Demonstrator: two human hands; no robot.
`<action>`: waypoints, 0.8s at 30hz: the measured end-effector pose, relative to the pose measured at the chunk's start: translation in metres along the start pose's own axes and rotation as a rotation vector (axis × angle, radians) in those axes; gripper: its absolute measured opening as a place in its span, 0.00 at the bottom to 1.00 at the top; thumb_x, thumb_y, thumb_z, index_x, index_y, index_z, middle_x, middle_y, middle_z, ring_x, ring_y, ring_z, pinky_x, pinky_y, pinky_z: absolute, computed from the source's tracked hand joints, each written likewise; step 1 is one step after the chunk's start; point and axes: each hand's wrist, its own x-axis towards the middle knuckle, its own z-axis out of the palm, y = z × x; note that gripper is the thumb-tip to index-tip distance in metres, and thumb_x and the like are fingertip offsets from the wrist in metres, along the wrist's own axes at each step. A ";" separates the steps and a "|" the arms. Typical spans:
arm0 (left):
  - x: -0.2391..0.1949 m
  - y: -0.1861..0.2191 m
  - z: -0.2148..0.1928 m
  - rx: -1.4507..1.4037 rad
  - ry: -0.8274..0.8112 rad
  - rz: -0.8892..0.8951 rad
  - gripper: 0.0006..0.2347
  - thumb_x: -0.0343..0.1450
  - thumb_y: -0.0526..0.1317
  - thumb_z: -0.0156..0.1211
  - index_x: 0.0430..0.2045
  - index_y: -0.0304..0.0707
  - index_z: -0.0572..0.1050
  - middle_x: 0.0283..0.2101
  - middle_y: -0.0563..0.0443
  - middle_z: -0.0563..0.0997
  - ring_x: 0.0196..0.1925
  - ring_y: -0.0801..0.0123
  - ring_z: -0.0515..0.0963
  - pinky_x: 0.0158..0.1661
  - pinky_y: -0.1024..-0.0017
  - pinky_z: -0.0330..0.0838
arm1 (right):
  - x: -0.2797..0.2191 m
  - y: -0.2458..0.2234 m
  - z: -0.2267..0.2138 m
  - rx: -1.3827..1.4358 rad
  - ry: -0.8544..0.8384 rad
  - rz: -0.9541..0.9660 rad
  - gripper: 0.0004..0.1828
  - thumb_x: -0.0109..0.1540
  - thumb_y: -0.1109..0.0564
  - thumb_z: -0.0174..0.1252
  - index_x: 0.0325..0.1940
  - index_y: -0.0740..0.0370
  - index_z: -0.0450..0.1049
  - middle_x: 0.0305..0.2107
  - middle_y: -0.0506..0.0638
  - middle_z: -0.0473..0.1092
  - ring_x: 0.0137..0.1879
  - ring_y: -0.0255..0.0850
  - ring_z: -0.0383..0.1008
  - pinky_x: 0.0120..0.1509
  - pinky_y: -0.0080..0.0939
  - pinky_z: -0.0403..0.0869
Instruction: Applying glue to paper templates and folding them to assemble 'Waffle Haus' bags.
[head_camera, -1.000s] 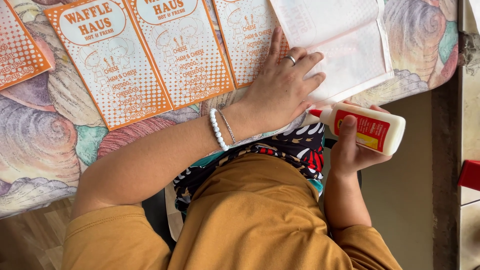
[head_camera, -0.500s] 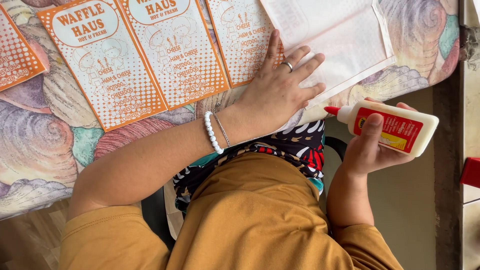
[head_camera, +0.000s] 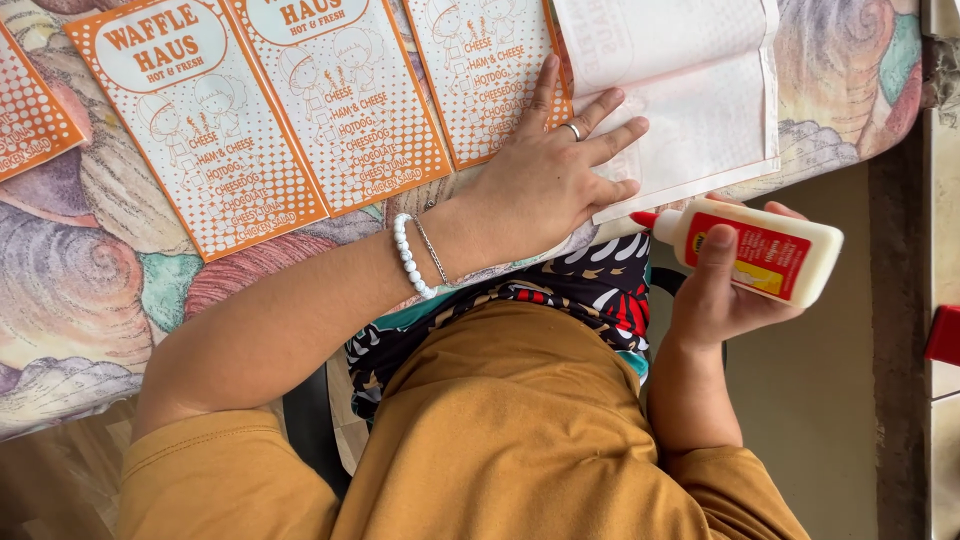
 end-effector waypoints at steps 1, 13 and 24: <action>0.000 0.001 -0.001 0.000 0.001 0.001 0.11 0.77 0.47 0.54 0.50 0.65 0.81 0.70 0.43 0.69 0.74 0.40 0.59 0.65 0.21 0.31 | 0.000 0.000 0.001 0.000 0.001 -0.001 0.22 0.70 0.58 0.64 0.59 0.70 0.61 0.47 0.62 0.65 0.45 0.63 0.78 0.53 0.60 0.82; 0.002 0.003 -0.006 0.038 -0.036 -0.012 0.13 0.77 0.49 0.49 0.52 0.66 0.80 0.70 0.41 0.69 0.75 0.40 0.59 0.64 0.19 0.32 | -0.001 0.007 0.008 0.005 0.046 -0.077 0.18 0.69 0.65 0.63 0.58 0.72 0.62 0.48 0.65 0.67 0.44 0.62 0.75 0.49 0.61 0.83; 0.001 0.004 -0.007 0.008 -0.024 -0.031 0.12 0.77 0.47 0.52 0.51 0.65 0.81 0.70 0.42 0.69 0.75 0.42 0.59 0.64 0.19 0.30 | 0.021 0.040 -0.020 -0.015 0.074 -0.210 0.21 0.72 0.70 0.63 0.64 0.67 0.61 0.52 0.68 0.68 0.45 0.66 0.75 0.44 0.66 0.83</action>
